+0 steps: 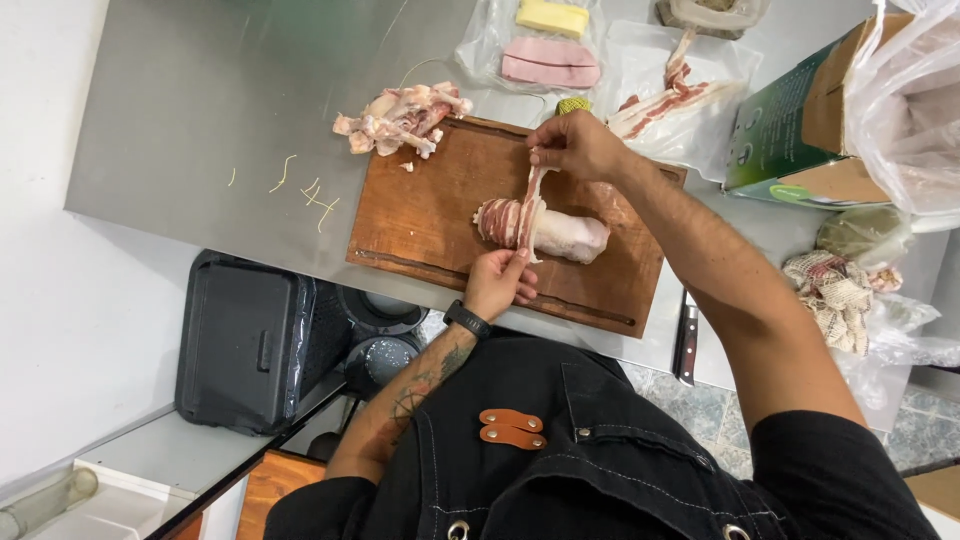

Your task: Wrapping a piece of chicken with bacon strips and securing it with kitchen twine on a wooden cutting board.

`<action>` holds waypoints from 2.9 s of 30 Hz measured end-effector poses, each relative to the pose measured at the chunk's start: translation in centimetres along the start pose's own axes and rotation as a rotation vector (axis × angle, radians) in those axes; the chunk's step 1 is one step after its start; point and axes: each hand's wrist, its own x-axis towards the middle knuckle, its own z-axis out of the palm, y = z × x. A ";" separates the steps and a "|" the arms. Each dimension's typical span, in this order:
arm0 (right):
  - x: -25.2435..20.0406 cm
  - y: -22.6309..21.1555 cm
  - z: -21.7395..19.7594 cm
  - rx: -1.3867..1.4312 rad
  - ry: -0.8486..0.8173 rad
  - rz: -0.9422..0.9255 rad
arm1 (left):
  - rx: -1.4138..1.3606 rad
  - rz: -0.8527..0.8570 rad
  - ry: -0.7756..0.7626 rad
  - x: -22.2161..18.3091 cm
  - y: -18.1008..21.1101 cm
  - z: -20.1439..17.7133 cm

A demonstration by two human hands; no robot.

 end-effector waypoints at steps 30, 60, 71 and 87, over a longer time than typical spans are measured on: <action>-18.9 1.4 -1.6 -0.320 0.782 0.327 | 1.255 0.492 -0.311 7.7 18.3 0.7; -26.9 0.4 12.0 -0.921 0.454 0.427 | 1.779 1.384 -1.100 19.4 18.5 9.2; -24.7 -1.8 9.2 -0.814 0.340 0.520 | 1.938 1.621 -1.020 22.5 15.7 10.6; -34.5 6.2 13.3 -0.969 0.941 0.525 | 1.636 0.928 -0.473 20.7 9.8 -0.6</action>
